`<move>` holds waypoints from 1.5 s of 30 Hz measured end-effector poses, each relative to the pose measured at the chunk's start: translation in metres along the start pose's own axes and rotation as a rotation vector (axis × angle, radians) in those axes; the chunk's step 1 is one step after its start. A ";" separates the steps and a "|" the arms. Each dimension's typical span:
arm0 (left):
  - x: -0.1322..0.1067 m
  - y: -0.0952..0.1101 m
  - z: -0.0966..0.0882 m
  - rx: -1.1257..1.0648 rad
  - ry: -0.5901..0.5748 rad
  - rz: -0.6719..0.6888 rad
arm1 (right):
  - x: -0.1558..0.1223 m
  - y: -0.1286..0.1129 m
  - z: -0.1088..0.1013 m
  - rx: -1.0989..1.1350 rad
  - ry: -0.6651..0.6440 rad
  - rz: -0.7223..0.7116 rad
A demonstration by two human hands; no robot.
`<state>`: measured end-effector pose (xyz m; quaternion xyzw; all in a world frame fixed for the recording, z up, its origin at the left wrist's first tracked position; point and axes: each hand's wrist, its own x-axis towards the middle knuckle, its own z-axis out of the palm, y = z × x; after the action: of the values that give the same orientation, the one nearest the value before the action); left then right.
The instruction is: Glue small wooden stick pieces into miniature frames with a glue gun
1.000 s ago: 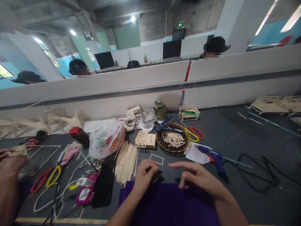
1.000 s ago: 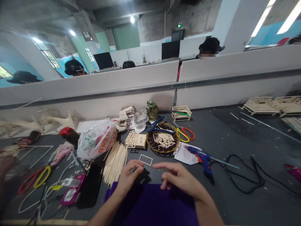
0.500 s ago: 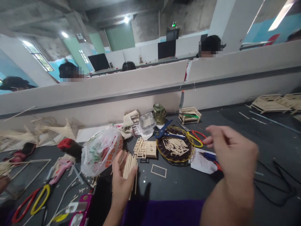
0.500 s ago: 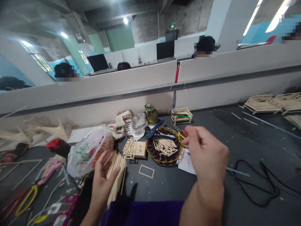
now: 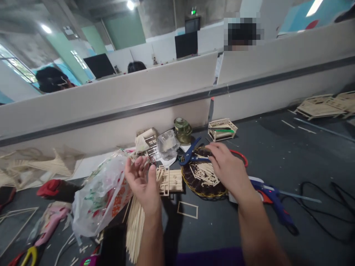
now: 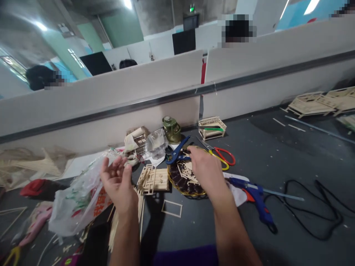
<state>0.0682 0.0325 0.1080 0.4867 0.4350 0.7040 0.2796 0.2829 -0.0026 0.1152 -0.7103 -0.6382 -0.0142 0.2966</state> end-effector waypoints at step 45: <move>0.020 0.061 -0.057 -0.726 -0.420 -0.502 | -0.052 -0.057 -0.061 0.429 0.250 0.120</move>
<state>0.0097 0.0010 0.1624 0.3694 0.1996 0.6075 0.6743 0.2427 -0.0761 0.1680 -0.6605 -0.5415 0.0514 0.5176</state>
